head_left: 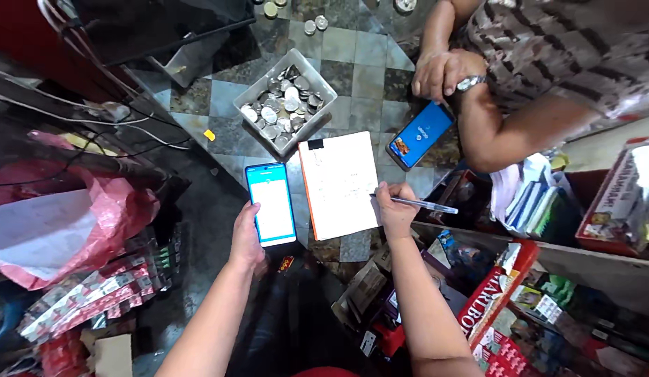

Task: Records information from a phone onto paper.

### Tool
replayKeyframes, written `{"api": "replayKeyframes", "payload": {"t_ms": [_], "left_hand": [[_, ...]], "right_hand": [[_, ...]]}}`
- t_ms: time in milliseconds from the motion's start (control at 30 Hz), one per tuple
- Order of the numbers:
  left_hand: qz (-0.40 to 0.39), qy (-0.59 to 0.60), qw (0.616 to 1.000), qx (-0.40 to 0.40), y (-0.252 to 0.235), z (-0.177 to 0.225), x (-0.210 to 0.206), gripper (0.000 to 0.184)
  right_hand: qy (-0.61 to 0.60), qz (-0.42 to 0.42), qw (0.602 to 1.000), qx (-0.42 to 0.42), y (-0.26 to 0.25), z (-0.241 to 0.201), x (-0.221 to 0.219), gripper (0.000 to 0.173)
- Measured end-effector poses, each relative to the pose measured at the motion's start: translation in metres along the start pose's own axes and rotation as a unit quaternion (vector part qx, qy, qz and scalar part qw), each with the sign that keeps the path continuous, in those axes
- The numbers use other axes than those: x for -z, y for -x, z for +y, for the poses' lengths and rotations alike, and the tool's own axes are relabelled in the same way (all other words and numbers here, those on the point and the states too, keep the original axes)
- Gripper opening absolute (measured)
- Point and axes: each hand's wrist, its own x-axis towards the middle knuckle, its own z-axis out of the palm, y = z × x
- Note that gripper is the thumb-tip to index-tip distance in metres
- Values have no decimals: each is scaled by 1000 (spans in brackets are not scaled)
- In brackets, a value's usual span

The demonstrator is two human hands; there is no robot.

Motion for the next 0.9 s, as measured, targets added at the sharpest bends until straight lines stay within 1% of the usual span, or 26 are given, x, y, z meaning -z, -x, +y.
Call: {"api": "replayKeyframes", "payload": {"t_ms": [200, 567, 767, 900], "left_hand": [[5, 7, 1000, -1, -3, -1, 0, 39], [6, 9, 1000, 1, -3, -1, 1, 40], [14, 7, 1000, 7, -1, 1, -2, 39], [15, 6, 1000, 9, 0, 1, -2, 39]], "right_hand": [[10, -1, 1000, -6, 0, -1, -1, 26], [14, 4, 1000, -19, 0, -3, -2, 28], [17, -9, 1000, 2, -2, -1, 2, 28], [40, 9, 999, -4, -1, -1, 2, 28]]}}
